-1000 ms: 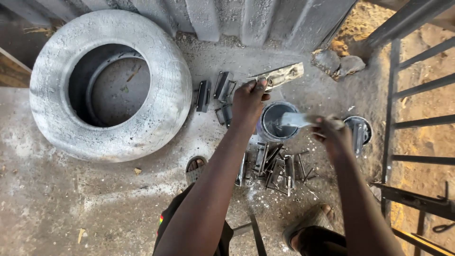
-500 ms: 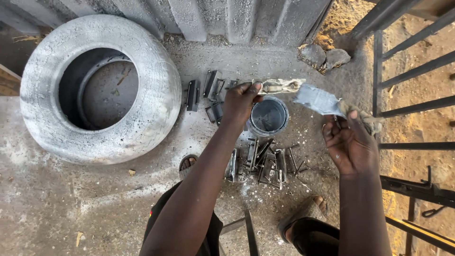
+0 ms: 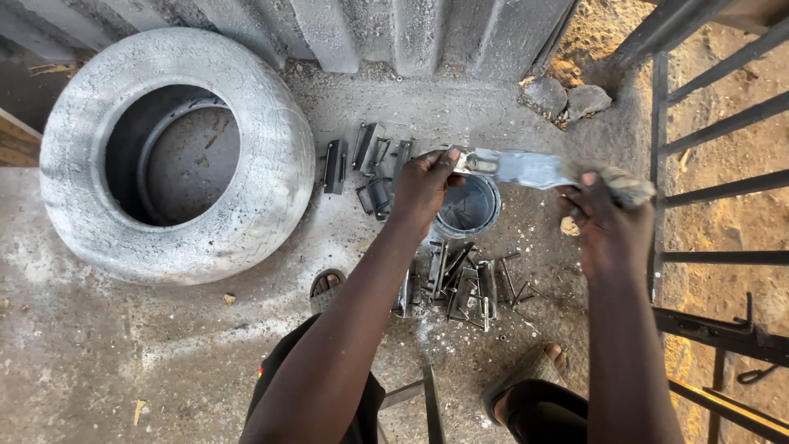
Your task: A person is manually painting small metal brackets using a brush and grey paint in an outdoor workshop area.
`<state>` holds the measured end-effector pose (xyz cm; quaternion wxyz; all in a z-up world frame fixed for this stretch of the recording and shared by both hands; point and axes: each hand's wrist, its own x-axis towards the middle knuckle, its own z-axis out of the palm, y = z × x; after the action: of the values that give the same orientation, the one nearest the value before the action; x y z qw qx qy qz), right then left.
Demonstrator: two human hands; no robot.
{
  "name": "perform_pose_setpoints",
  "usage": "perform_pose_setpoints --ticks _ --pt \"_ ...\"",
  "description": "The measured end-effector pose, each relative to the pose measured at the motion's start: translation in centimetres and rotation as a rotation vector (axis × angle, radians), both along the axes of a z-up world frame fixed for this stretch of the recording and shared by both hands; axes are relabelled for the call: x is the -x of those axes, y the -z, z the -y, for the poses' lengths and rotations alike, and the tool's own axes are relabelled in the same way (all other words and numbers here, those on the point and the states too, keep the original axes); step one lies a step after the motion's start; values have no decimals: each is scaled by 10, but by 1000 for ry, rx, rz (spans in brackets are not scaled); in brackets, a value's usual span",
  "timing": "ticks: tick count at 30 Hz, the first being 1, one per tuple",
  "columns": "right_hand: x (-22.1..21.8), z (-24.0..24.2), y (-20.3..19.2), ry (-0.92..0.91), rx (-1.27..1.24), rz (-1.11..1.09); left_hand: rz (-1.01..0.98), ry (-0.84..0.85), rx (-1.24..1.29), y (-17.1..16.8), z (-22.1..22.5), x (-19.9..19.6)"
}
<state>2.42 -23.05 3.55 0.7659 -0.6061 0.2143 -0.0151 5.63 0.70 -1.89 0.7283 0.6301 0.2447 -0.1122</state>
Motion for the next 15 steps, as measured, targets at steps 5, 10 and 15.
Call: perform_pose_setpoints --ticks 5,10,15 --pt "4 -9 -11 -68 -141 173 -8 21 -65 -3 -1 0" --pt "-3 -5 13 -41 7 115 -29 19 8 0 -1 1" --pt "6 -5 -7 -45 811 490 43 -47 25 1 -5 -1"
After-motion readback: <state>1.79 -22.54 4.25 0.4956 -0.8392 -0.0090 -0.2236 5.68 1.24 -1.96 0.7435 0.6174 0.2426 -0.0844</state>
